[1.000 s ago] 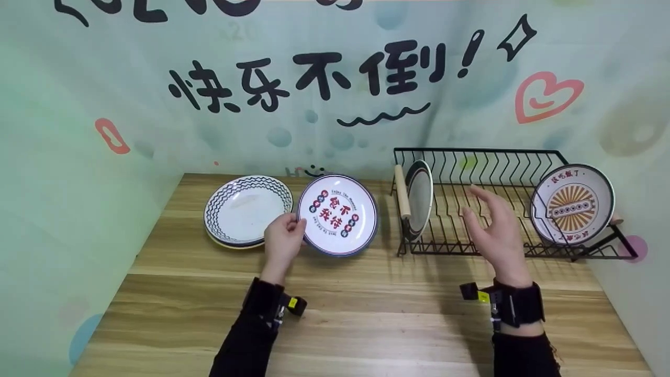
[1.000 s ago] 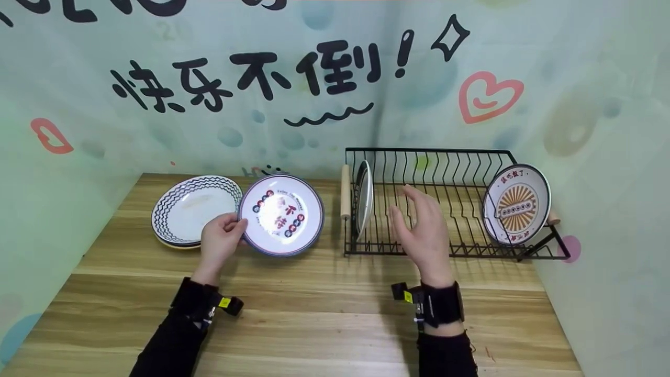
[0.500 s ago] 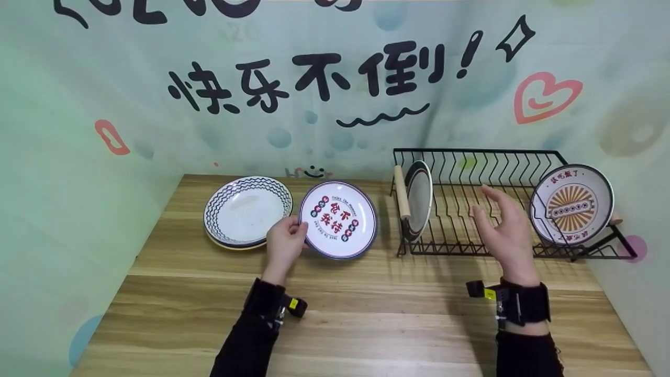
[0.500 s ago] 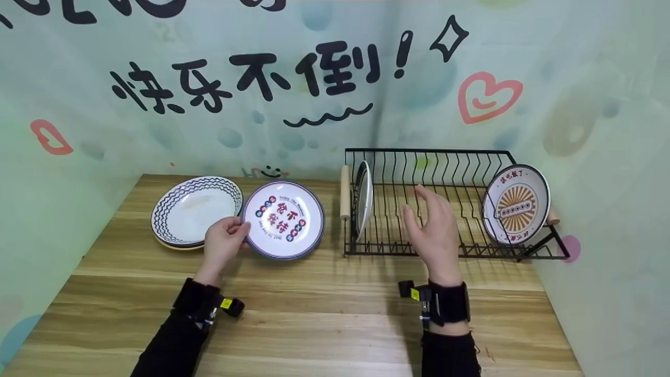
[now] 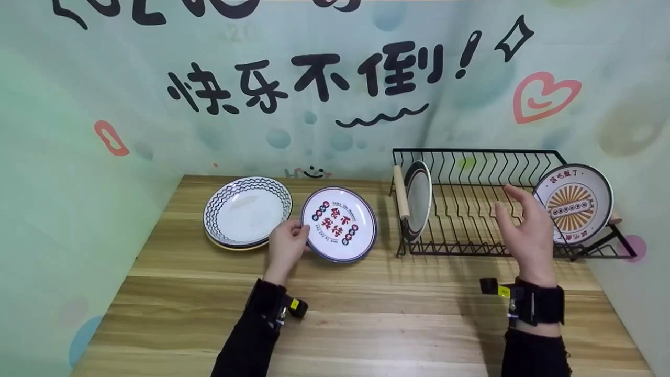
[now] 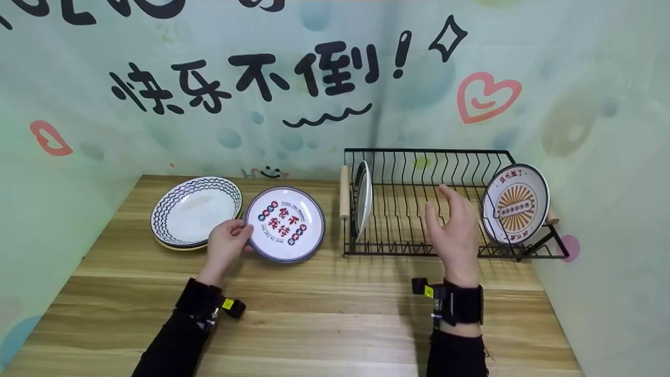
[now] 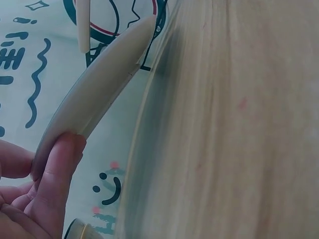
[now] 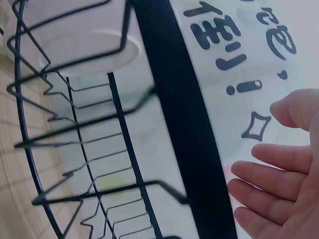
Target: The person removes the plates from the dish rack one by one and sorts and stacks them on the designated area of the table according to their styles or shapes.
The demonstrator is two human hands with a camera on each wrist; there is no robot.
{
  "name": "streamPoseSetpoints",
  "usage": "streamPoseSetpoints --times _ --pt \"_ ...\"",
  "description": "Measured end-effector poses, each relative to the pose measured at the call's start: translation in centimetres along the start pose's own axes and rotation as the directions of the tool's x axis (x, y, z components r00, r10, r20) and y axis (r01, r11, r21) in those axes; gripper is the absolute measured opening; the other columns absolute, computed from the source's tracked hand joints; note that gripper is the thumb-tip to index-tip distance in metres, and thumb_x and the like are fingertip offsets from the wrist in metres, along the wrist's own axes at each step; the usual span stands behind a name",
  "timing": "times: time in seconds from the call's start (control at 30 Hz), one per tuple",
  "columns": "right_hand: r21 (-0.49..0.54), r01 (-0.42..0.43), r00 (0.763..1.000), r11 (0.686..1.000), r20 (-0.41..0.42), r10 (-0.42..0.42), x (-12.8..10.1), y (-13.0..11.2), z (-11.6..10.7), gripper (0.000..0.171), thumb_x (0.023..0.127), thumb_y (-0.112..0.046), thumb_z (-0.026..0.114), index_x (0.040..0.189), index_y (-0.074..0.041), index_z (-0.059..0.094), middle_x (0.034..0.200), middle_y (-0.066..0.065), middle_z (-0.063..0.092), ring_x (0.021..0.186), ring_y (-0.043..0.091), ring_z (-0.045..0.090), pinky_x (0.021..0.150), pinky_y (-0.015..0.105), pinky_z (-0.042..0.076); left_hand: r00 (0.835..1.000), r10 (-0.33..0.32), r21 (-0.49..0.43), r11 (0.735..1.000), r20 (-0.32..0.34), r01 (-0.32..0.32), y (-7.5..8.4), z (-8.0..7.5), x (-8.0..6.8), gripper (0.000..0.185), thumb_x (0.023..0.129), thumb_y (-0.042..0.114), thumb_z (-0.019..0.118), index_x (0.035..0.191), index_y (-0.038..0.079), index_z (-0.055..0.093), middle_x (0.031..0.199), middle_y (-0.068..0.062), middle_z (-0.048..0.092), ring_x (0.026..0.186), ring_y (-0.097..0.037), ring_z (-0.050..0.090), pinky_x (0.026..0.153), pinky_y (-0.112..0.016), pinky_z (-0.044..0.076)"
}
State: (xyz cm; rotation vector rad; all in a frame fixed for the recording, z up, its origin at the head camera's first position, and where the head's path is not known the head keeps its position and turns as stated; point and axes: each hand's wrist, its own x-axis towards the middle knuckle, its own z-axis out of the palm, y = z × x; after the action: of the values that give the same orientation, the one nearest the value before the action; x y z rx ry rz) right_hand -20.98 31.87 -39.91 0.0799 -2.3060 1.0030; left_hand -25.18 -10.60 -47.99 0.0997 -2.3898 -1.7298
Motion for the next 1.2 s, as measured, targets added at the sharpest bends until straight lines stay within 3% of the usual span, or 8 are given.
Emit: streamPoseSetpoints --times 0.3,0.77,0.97,1.2 --pt "-0.021 -0.001 1.0 1.0 -0.023 0.001 0.1 0.6 -0.4 0.039 0.095 -0.011 0.063 0.131 0.003 0.057 0.133 0.02 0.059 0.125 0.037 0.051 0.111 0.041 0.033 1.0 -0.015 0.006 1.0 0.019 0.015 -0.4 0.3 0.1 0.017 0.094 0.003 0.063 0.102 -0.011 0.067 0.083 -0.02 0.07 0.057 -0.028 0.066 0.057 -0.042 0.059" --pt "-0.02 -0.045 0.999 0.999 -0.032 0.044 0.1 0.8 -0.8 0.039 0.096 -0.013 0.062 0.132 0.001 0.058 0.135 0.02 0.058 0.126 0.036 0.05 0.112 0.042 0.032 0.999 -0.026 -0.019 0.999 0.029 0.026 -0.8 0.7 0.0 0.023 0.095 0.004 0.062 0.109 -0.014 0.063 0.091 -0.025 0.07 0.061 -0.031 0.069 0.058 -0.038 0.06" --pt "-0.021 -0.067 0.998 0.998 -0.016 0.067 0.0 0.9 -0.9 0.04 0.097 -0.015 0.062 0.133 0.0 0.057 0.136 0.018 0.057 0.127 0.035 0.049 0.112 0.042 0.032 0.997 -0.052 -0.042 0.998 0.053 0.054 -0.7 0.7 0.1 0.023 0.096 0.005 0.063 0.108 -0.014 0.063 0.094 -0.027 0.069 0.064 -0.034 0.07 0.061 -0.038 0.06" --pt "-0.026 -0.11 0.994 0.994 0.017 0.111 0.0 0.8 -1.1 0.042 0.098 -0.02 0.061 0.136 -0.004 0.056 0.139 0.015 0.055 0.129 0.033 0.047 0.114 0.044 0.03 0.993 -0.067 -0.061 0.995 0.095 0.073 -0.2 0.5 0.1 0.031 0.096 0.005 0.062 0.12 -0.015 0.06 0.103 -0.03 0.068 0.064 -0.025 0.07 0.062 -0.034 0.06"
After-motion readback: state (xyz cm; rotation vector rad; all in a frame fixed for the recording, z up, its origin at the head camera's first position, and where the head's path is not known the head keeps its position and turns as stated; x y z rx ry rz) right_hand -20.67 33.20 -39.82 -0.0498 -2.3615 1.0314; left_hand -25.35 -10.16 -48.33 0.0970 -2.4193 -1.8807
